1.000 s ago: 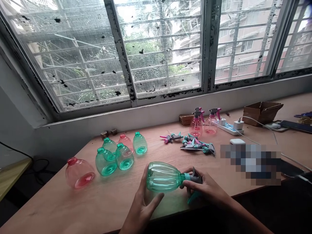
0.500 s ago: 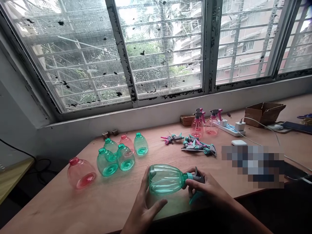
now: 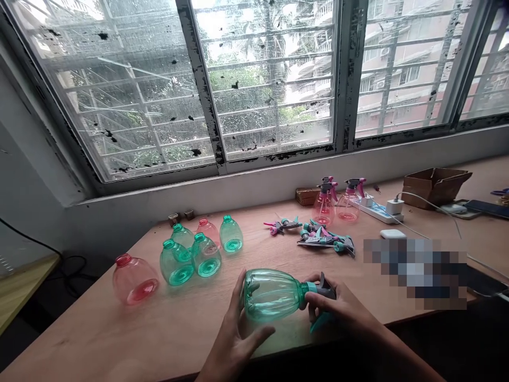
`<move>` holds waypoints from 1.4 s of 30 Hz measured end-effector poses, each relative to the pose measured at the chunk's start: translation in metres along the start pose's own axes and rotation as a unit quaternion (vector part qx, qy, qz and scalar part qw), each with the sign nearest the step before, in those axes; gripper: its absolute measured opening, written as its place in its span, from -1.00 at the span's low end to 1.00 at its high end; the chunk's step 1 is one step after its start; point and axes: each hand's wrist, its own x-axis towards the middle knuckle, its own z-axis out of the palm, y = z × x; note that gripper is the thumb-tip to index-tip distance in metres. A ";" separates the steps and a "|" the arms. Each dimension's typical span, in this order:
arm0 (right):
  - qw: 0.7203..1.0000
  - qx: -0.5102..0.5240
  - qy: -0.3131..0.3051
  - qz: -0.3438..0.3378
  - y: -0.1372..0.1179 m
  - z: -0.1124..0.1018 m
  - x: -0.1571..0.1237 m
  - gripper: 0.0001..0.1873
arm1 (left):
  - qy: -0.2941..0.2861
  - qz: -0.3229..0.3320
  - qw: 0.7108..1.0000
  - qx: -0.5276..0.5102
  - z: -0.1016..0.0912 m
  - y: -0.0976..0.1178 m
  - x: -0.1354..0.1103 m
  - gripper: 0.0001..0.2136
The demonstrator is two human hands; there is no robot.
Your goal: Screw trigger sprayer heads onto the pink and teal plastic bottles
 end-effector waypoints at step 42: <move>1.000 -0.014 -0.012 0.009 0.003 -0.002 0.001 -0.56 | -0.005 0.005 0.999 -0.033 0.003 0.000 0.001 -0.08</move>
